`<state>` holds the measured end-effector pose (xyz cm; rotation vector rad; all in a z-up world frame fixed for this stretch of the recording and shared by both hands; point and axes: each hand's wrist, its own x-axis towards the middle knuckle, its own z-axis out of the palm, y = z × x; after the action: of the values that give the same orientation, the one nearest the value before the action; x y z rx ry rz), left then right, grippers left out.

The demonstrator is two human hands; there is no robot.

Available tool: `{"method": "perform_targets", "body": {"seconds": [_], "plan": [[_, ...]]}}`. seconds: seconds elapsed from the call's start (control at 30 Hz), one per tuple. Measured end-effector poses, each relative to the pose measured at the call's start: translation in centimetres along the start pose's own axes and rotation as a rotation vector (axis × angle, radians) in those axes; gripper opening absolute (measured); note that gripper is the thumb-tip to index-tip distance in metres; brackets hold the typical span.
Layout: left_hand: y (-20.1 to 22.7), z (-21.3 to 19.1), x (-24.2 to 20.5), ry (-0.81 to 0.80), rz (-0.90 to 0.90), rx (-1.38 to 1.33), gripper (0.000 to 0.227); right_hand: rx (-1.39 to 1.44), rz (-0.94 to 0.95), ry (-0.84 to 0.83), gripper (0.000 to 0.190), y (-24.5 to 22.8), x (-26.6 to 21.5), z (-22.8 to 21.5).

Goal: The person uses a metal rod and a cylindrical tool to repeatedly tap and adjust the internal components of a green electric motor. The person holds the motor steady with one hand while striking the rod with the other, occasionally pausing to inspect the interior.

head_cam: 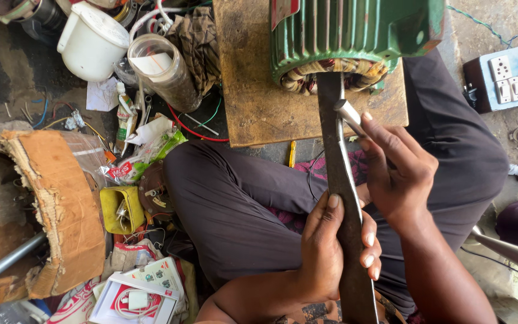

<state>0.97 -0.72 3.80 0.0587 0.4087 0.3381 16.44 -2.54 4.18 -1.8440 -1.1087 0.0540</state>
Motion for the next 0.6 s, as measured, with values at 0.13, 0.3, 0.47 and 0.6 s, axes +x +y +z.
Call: {"method": "perform_targets", "body": {"seconds": [0.13, 0.3, 0.47, 0.6], "plan": [[-0.6, 0.2, 0.2, -0.007, 0.03, 0.019, 0.037, -0.05, -0.042, 0.027, 0.036, 0.0, 0.2, -0.6], [-1.0, -0.2, 0.3, -0.007, 0.052, 0.075, 0.033, -0.014, -0.052, 0.102, 0.034, 0.6, -0.4, 0.1], [-1.1, -0.2, 0.6, -0.013, 0.054, 0.054, 0.032, -0.014, -0.043, 0.151, 0.028, 0.9, -0.6, 0.3], [-0.9, 0.1, 0.7, 0.006, 0.045, 0.023, 0.031, -0.067, 0.01, 0.024, 0.037, 0.6, -0.3, 0.1]]}}
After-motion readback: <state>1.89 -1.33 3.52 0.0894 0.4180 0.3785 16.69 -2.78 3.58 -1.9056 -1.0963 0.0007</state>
